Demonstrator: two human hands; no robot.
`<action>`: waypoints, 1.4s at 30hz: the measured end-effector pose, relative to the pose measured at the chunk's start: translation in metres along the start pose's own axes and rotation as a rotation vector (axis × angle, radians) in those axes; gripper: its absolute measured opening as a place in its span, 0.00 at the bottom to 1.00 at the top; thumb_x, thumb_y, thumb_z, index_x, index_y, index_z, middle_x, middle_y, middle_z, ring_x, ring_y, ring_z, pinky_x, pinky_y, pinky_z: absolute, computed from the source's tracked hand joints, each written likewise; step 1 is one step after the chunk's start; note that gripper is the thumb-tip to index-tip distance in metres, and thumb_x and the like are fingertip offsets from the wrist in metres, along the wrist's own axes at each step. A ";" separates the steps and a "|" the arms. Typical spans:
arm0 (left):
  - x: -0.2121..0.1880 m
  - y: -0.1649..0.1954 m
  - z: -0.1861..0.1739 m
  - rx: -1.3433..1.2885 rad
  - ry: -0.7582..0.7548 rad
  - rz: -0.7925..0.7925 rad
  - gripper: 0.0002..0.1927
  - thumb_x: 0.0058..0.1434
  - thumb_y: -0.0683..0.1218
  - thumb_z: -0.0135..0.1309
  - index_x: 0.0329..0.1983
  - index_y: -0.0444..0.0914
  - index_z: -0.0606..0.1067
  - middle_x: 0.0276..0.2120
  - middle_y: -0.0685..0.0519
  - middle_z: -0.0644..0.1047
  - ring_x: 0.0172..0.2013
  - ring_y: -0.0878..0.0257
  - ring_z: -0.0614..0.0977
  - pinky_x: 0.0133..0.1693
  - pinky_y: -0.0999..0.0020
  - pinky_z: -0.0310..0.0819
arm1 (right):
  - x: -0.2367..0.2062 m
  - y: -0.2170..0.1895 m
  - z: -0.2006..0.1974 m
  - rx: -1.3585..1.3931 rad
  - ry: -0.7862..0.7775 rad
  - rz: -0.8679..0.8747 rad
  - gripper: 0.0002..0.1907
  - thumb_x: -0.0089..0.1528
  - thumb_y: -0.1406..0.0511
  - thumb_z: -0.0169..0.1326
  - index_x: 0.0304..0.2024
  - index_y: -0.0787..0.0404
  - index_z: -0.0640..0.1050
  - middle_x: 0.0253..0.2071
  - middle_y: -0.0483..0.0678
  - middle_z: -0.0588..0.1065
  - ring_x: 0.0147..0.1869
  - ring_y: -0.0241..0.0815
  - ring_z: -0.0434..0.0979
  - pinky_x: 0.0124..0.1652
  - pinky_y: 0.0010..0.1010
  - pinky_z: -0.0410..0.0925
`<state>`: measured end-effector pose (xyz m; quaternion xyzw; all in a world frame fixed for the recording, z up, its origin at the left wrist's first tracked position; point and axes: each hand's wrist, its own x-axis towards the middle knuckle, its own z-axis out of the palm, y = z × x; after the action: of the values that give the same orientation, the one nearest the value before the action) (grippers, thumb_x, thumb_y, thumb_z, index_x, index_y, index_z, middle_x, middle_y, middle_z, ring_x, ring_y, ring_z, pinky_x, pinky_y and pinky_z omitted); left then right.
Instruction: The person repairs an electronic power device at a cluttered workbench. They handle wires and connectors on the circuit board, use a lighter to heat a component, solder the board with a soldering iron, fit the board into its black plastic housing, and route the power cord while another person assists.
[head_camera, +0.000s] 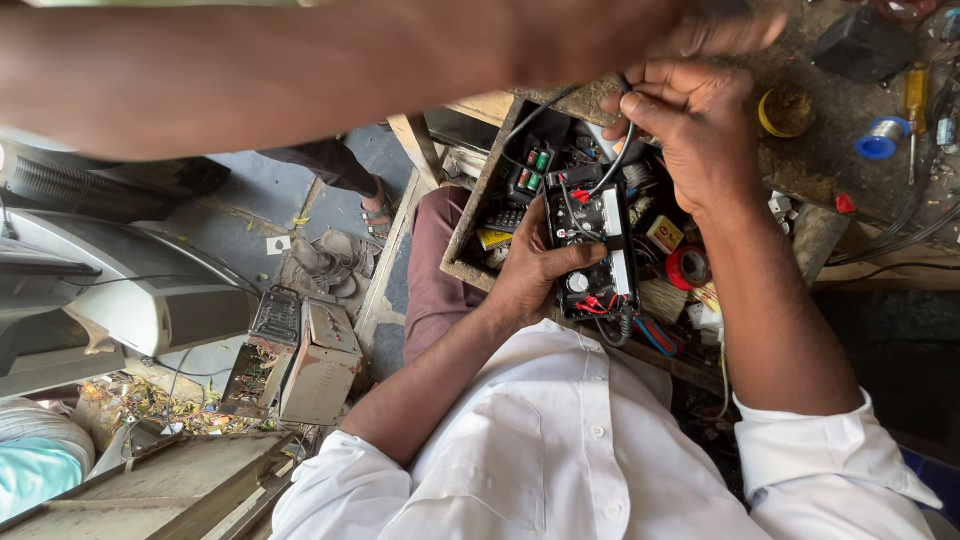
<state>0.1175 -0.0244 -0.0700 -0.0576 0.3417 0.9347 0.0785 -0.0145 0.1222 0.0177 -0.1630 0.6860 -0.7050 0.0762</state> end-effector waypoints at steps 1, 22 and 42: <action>0.000 0.000 0.000 -0.004 -0.002 0.001 0.39 0.51 0.32 0.66 0.66 0.32 0.63 0.51 0.47 0.76 0.49 0.59 0.81 0.51 0.60 0.81 | 0.000 0.001 0.000 0.030 -0.005 -0.018 0.07 0.67 0.79 0.55 0.48 0.74 0.76 0.43 0.58 0.80 0.42 0.44 0.84 0.43 0.33 0.80; 0.001 -0.003 -0.001 -0.009 -0.012 -0.007 0.39 0.51 0.32 0.65 0.66 0.30 0.63 0.51 0.46 0.76 0.50 0.59 0.81 0.53 0.60 0.81 | -0.007 -0.001 -0.001 0.054 0.038 -0.048 0.10 0.66 0.80 0.53 0.50 0.73 0.75 0.44 0.57 0.80 0.48 0.43 0.85 0.41 0.33 0.82; 0.000 -0.003 -0.001 0.004 0.000 -0.015 0.42 0.51 0.32 0.64 0.68 0.31 0.60 0.52 0.47 0.76 0.50 0.60 0.80 0.53 0.61 0.80 | -0.008 0.003 -0.004 -0.023 0.031 -0.007 0.07 0.68 0.79 0.54 0.49 0.74 0.76 0.42 0.62 0.81 0.38 0.44 0.84 0.38 0.32 0.79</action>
<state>0.1179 -0.0231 -0.0730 -0.0599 0.3432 0.9334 0.0858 -0.0086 0.1290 0.0137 -0.1554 0.6945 -0.6999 0.0611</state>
